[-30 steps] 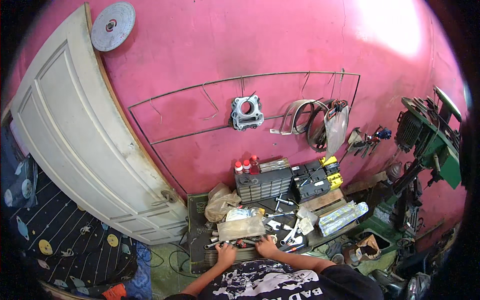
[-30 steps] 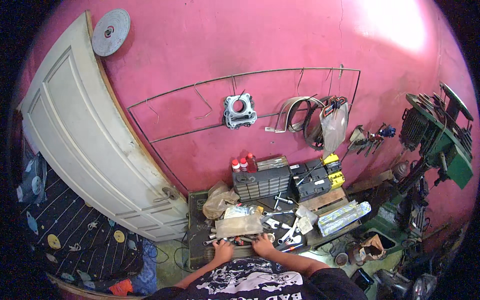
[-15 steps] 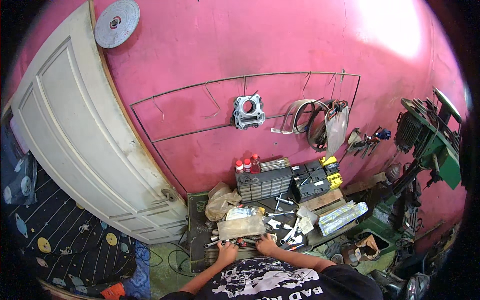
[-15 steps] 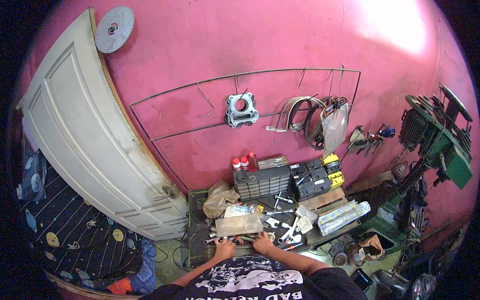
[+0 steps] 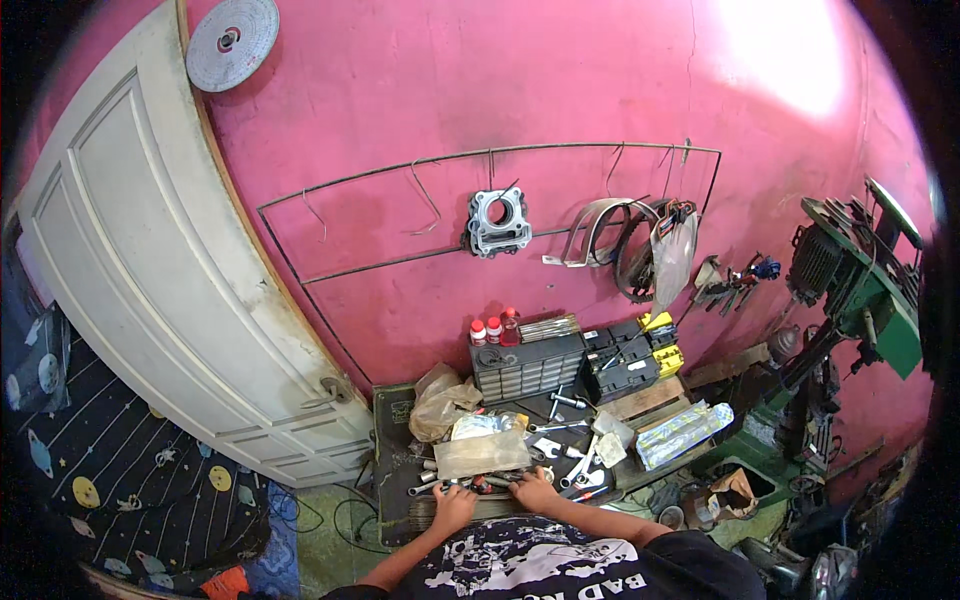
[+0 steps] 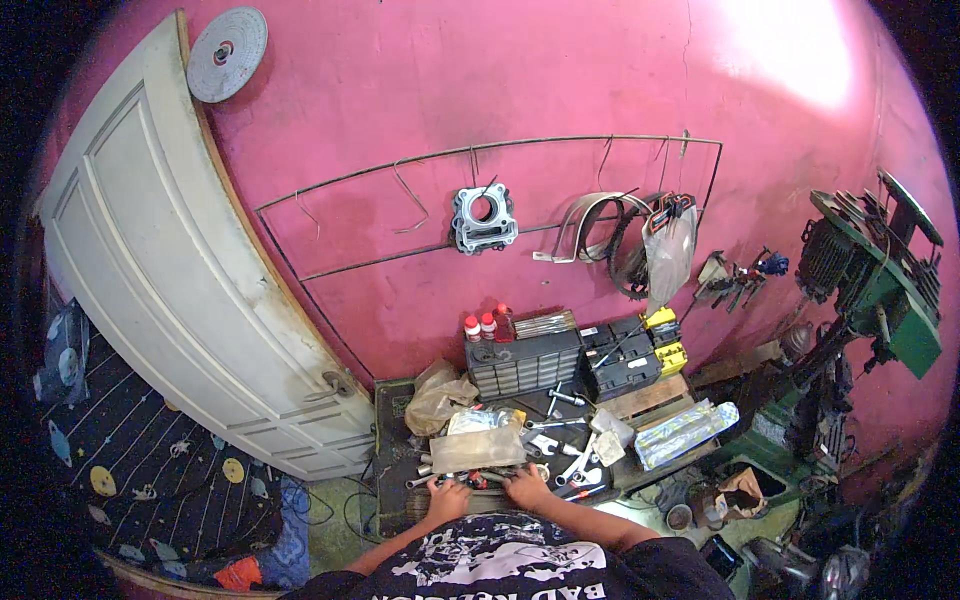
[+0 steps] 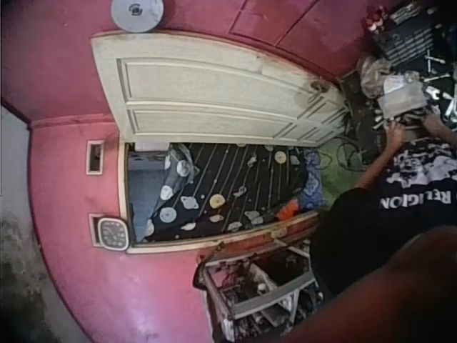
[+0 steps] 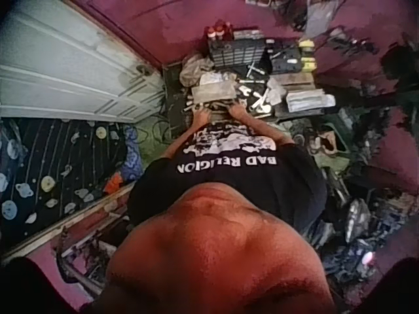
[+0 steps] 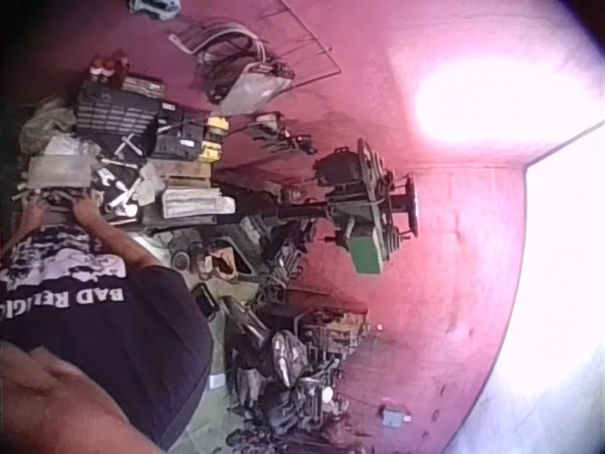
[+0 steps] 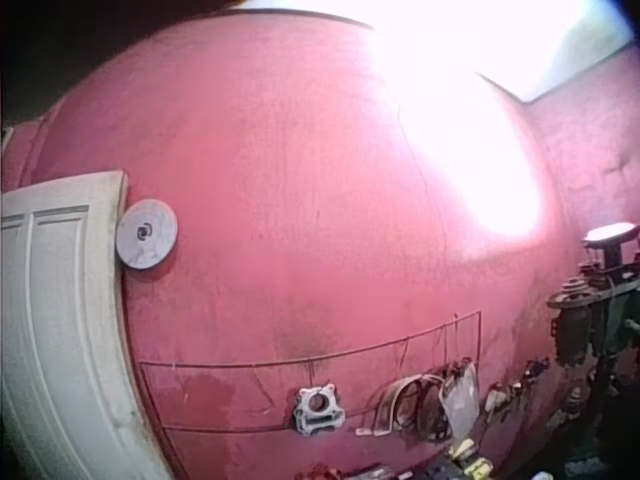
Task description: The person organizes a cluttered workbench in a workshop. They handle a plastic bag, a metal ruler, and a plastic bag containing small parts, moving them around the table and placing them in different positions among various tools and hardware.
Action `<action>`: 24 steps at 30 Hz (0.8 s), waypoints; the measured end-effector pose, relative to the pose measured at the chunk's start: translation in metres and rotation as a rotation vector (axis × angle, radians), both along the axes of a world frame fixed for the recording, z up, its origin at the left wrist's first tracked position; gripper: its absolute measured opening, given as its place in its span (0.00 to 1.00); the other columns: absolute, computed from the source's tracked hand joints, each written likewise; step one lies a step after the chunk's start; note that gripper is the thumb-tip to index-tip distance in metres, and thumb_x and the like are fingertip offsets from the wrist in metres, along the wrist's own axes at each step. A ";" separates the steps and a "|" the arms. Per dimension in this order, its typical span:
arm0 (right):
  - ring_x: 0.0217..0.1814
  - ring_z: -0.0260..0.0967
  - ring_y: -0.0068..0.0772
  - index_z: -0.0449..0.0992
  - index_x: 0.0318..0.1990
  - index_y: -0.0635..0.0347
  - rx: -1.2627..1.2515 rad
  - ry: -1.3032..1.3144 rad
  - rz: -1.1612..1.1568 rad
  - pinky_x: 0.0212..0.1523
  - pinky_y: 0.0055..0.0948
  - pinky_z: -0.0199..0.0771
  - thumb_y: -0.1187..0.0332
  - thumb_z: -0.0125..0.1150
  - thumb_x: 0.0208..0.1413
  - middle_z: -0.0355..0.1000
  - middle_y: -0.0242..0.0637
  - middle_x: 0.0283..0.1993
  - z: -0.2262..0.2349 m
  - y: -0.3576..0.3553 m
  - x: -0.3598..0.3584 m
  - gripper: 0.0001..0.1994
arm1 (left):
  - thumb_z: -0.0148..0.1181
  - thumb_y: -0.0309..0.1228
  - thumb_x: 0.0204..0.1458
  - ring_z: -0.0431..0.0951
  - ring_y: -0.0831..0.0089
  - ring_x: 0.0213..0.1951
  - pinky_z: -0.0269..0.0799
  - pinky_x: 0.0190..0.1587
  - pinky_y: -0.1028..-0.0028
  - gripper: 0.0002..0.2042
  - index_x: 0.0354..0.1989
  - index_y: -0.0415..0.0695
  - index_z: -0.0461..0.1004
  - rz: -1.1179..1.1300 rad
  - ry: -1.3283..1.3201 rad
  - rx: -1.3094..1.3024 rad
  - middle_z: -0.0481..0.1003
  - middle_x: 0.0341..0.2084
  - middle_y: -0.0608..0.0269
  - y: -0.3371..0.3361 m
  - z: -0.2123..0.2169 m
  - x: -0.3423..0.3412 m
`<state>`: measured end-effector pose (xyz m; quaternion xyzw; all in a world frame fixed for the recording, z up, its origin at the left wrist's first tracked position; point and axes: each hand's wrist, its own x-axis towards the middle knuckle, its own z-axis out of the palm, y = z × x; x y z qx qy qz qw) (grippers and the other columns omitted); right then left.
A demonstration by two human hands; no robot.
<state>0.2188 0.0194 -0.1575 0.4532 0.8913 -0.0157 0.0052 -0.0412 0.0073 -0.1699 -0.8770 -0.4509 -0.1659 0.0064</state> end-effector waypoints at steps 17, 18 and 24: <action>0.28 0.73 0.25 0.85 0.41 0.52 -0.708 0.881 -0.224 0.34 0.31 0.75 0.60 0.71 0.53 0.82 0.33 0.35 0.191 0.044 -0.064 0.11 | 0.60 0.27 0.49 0.72 0.59 0.47 0.57 0.53 0.56 0.06 0.35 0.45 0.79 0.336 -0.434 -0.064 0.76 0.34 0.59 -0.005 0.075 -0.047; 0.28 0.70 0.18 0.83 0.46 0.55 -0.928 1.009 -0.279 0.28 0.26 0.73 0.64 0.69 0.56 0.80 0.28 0.34 0.189 0.048 -0.074 0.12 | 0.60 0.27 0.49 0.72 0.58 0.46 0.58 0.53 0.57 0.06 0.34 0.43 0.80 0.368 -0.495 -0.013 0.76 0.33 0.57 -0.003 0.079 -0.050; 0.44 0.74 0.36 0.82 0.40 0.59 -0.467 1.133 0.200 0.51 0.34 0.70 0.69 0.63 0.58 0.80 0.37 0.42 0.208 0.057 -0.137 0.06 | 0.67 0.27 0.45 0.74 0.56 0.41 0.64 0.49 0.61 0.06 0.31 0.40 0.79 0.459 -0.715 -0.108 0.75 0.33 0.56 -0.010 0.126 -0.064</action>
